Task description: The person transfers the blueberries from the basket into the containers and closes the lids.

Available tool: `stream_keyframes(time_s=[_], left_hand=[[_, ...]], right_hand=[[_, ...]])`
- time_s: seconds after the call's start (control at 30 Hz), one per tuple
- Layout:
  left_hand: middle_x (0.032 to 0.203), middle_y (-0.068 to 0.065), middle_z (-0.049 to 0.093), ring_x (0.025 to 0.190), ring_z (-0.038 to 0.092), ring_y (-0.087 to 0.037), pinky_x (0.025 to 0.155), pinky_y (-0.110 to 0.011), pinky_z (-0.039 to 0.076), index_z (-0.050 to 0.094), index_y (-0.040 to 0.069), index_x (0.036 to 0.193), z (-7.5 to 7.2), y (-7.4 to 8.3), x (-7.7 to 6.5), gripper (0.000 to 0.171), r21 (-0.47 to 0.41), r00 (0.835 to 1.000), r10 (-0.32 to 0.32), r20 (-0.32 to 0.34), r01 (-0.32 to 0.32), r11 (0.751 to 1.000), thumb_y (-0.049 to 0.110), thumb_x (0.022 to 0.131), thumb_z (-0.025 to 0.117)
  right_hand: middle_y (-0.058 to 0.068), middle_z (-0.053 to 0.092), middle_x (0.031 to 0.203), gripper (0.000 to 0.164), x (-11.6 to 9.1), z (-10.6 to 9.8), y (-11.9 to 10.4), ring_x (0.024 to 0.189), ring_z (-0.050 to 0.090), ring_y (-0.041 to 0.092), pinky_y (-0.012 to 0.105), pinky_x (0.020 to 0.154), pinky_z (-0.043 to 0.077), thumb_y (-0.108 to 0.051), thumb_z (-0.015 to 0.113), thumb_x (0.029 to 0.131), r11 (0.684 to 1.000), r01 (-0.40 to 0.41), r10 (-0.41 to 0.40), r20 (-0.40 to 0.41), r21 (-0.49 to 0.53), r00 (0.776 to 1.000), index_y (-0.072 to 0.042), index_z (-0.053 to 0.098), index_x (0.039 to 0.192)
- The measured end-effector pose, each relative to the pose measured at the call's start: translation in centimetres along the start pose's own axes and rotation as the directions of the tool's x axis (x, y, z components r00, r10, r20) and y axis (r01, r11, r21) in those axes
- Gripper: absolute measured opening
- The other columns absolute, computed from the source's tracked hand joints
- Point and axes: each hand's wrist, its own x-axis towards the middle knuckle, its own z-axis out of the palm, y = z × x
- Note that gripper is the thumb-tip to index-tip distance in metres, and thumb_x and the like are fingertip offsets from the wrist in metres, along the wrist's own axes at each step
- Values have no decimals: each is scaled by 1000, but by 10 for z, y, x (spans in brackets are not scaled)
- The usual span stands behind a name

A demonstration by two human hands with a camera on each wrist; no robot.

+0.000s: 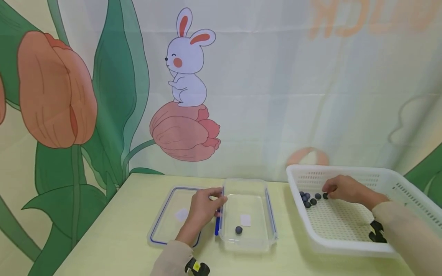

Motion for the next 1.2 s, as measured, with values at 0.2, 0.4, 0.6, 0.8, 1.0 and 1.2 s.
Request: stream_keyframes(time_s=[0.2,0.4,0.6,0.8,1.0,1.2], left_hand=[[113,-12,72,58,66,-12,60,-32,62,71,3,137,0,1,1,40,-6,1000,-4,-3,4,1000,13,99,78],[114,-12,71,58,66,-12,58,-28,61,71,4,137,1,0,1,40,-9,1000,-28,-9,28,1000,13,99,78],[112,-12,72,60,66,-12,58,-29,62,72,3,135,2,-1,2,39,-28,1000,-22,-8,22,999,11,98,78],[111,-11,72,58,66,-12,57,-30,62,72,3,135,3,-2,3,39,-35,1000,-21,-7,21,999,12,98,79],[111,-10,71,57,66,-12,57,-30,62,72,4,136,2,-2,3,39,-29,1000,-23,-6,23,999,12,98,79],[112,-11,71,56,66,-12,57,-29,62,72,4,136,2,-3,3,39,-22,1000,-28,-11,27,999,13,98,79]], right_hand=[[5,73,91,15,0,-1,1,82,64,19,40,72,59,5,76,86,999,11,-10,22,-42,1000,1,77,100],[0,70,87,10,2,2,0,80,61,18,41,72,57,3,77,85,998,-31,33,46,-54,998,-4,76,93],[1,69,87,9,0,0,-5,80,60,20,40,72,57,1,78,86,998,-54,56,57,-42,997,-3,74,93],[3,71,90,9,-4,-6,-9,81,63,20,39,71,58,-1,78,89,999,-36,35,35,11,999,1,74,96],[8,75,97,19,-7,-15,-19,86,68,21,42,73,60,-5,74,96,1000,4,-4,-3,30,1000,9,75,109],[5,75,101,20,-11,-25,-36,91,69,22,42,75,59,-14,73,101,999,25,-22,-84,35,996,2,76,112]])
